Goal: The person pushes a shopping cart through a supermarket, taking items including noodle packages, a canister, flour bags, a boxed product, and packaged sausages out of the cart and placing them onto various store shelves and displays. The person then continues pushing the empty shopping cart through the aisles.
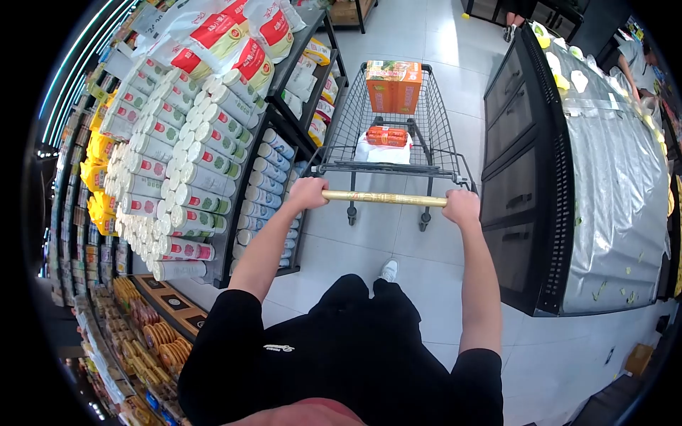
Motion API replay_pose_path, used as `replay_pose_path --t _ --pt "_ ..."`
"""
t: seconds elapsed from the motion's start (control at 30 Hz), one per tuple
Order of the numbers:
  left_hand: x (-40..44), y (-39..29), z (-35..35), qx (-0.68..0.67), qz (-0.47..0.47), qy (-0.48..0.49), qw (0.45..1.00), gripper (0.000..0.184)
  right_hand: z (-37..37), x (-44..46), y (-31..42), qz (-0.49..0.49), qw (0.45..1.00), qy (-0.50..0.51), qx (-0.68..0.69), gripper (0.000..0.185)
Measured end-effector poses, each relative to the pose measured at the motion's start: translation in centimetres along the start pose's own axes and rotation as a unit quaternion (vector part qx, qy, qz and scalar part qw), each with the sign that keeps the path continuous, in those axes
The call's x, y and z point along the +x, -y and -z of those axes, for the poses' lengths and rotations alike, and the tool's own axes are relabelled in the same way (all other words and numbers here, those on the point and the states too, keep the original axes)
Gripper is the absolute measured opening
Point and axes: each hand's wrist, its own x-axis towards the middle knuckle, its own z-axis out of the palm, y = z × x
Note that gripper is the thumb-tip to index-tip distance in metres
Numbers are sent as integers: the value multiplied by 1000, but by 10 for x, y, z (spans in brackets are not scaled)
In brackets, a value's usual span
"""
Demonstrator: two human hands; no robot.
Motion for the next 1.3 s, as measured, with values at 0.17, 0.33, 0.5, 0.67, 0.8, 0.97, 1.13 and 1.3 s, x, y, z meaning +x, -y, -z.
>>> replay_pose_path --t 0.17,0.33,0.5,0.67,0.8,0.97,1.13,1.3 --pt "43 7 17 2 -3 -4 1000 19 10 53 -9 16 1000 19 10 20" --pt "85 21 34 -9 -2 -26 1000 18 29 105 -10 21 999 41 9 19" --pt "124 28 57 -24 -16 -28 999 16 49 153 -11 33 997 71 -1 20" --pt "163 41 73 -47 -43 -25 998 18 70 200 -18 57 989 127 58 32" --pt "189 52 82 -75 -53 2 996 18 74 232 -39 81 966 164 183 30" --pt "211 57 92 -111 -60 6 992 19 75 277 -49 -34 830 198 520 15" --pt "231 61 104 -127 -60 22 990 26 85 350 -41 -89 803 64 585 15" --pt "254 60 125 -148 -57 40 987 29 83 460 -17 -27 839 112 532 15"
